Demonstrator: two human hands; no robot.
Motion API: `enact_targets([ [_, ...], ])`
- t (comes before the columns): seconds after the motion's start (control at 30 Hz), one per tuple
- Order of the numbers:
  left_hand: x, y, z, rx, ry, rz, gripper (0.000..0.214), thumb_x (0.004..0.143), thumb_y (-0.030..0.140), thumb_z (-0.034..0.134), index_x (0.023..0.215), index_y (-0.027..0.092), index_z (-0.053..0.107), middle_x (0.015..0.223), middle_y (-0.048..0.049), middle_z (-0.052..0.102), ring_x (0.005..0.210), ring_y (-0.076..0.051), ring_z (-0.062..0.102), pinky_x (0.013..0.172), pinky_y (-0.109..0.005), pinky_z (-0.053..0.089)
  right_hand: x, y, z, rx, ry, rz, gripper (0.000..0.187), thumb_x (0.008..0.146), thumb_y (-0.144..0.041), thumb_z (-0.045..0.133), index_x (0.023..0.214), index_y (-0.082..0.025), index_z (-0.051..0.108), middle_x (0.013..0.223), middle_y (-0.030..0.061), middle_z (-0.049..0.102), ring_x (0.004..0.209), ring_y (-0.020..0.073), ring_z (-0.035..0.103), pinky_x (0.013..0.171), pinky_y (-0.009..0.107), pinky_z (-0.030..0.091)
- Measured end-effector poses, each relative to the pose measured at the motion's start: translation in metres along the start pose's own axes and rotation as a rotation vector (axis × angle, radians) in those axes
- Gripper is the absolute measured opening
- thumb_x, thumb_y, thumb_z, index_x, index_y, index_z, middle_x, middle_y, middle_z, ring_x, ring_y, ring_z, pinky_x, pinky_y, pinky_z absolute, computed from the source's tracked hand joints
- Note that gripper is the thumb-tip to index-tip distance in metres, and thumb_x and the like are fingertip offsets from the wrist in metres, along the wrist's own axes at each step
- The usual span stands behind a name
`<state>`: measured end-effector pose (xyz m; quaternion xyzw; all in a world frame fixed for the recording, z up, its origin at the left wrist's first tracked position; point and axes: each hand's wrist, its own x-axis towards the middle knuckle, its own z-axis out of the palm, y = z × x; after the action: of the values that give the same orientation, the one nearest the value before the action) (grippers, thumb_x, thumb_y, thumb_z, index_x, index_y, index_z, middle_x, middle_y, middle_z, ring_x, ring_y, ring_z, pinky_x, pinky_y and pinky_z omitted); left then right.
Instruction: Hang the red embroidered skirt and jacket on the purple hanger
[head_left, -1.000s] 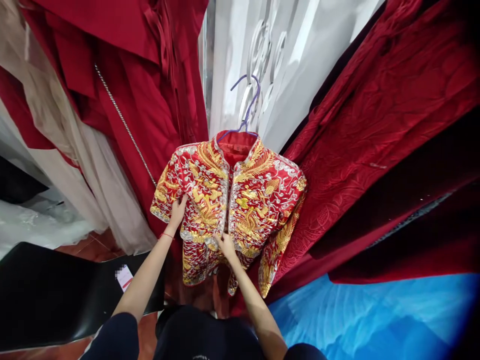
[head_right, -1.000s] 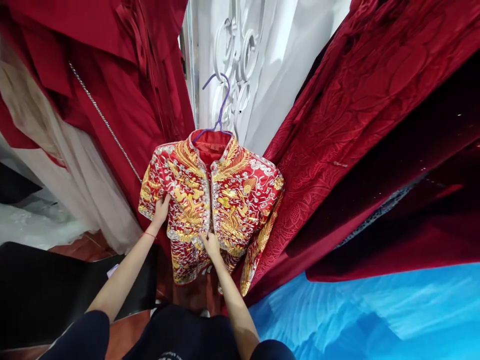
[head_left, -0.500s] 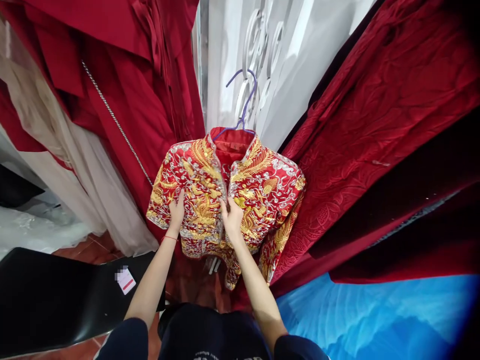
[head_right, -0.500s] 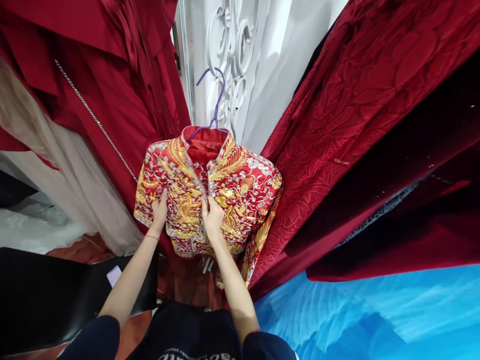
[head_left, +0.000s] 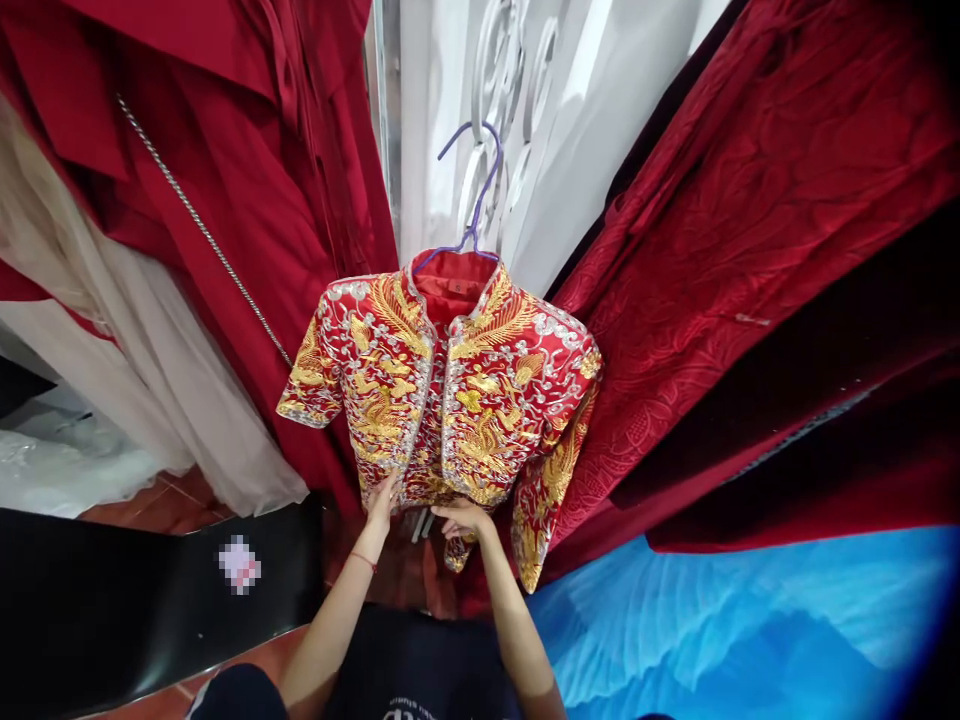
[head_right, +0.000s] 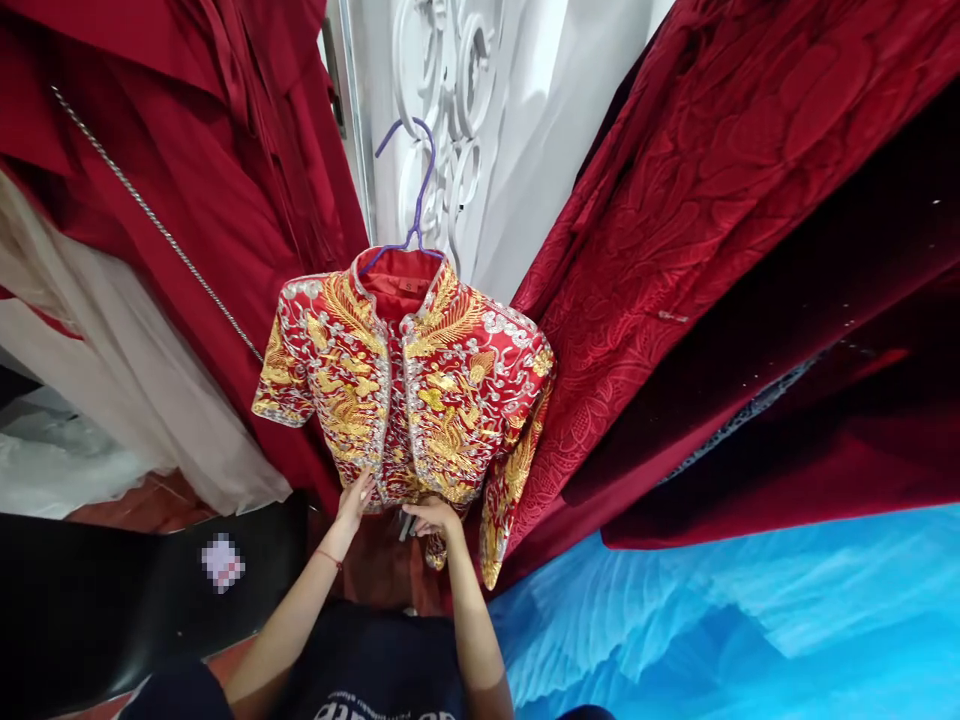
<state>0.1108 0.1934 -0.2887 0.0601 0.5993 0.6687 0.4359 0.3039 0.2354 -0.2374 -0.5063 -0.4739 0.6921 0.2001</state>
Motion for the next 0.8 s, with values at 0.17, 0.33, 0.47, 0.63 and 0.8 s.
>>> enact_targets([
  [0.17, 0.017, -0.004, 0.009, -0.125, -0.016, -0.169, 0.011, 0.080, 0.027, 0.075, 0.088, 0.022, 0.069, 0.100, -0.0051, 0.073, 0.105, -0.016, 0.067, 0.100, -0.030, 0.046, 0.019, 0.041, 0.024, 0.365, 0.042, -0.120, 0.043, 0.073, -0.058, 0.068, 0.094, -0.021, 0.065, 0.105, 0.0106, 0.073, 0.094, 0.0226, 0.072, 0.080, 0.037, 0.057],
  [0.33, 0.006, -0.003, 0.000, -0.234, -0.061, -0.214, 0.014, 0.076, 0.012, 0.078, 0.084, 0.019, 0.070, 0.085, 0.0007, 0.073, 0.076, -0.007, 0.067, 0.079, -0.018, 0.049, 0.030, 0.049, 0.028, 0.602, 0.146, -0.269, 0.039, 0.070, -0.060, 0.068, 0.086, -0.025, 0.063, 0.111, 0.0071, 0.071, 0.110, 0.0243, 0.066, 0.086, 0.039, 0.055],
  [0.47, -0.018, -0.009, -0.015, -0.288, -0.098, -0.227, 0.020, 0.069, 0.005, 0.081, 0.079, 0.018, 0.070, 0.078, 0.0019, 0.073, 0.068, -0.006, 0.066, 0.070, -0.016, 0.049, 0.035, 0.047, 0.031, 0.668, 0.158, -0.296, 0.031, 0.065, -0.050, 0.076, 0.076, -0.024, 0.064, 0.088, 0.0052, 0.072, 0.091, 0.0226, 0.070, 0.075, 0.035, 0.055],
  [0.63, -0.043, -0.015, -0.028, -0.332, -0.185, -0.280, 0.021, 0.067, 0.001, 0.080, 0.077, 0.016, 0.070, 0.075, 0.0008, 0.072, 0.062, -0.007, 0.064, 0.062, -0.017, 0.050, 0.030, 0.044, 0.038, 0.650, 0.112, -0.292, 0.029, 0.060, -0.038, 0.081, 0.079, -0.021, 0.068, 0.077, 0.0000, 0.070, 0.070, 0.0169, 0.066, 0.070, 0.032, 0.055],
  [0.8, -0.060, -0.017, -0.025, -0.388, -0.238, -0.335, 0.020, 0.068, 0.000, 0.079, 0.073, 0.014, 0.066, 0.063, 0.0036, 0.066, 0.051, -0.005, 0.057, 0.055, -0.017, 0.047, 0.013, 0.040, 0.047, 0.611, 0.134, -0.328, 0.033, 0.057, -0.036, 0.082, 0.081, -0.020, 0.067, 0.074, -0.0017, 0.069, 0.067, 0.0152, 0.063, 0.066, 0.029, 0.054],
])
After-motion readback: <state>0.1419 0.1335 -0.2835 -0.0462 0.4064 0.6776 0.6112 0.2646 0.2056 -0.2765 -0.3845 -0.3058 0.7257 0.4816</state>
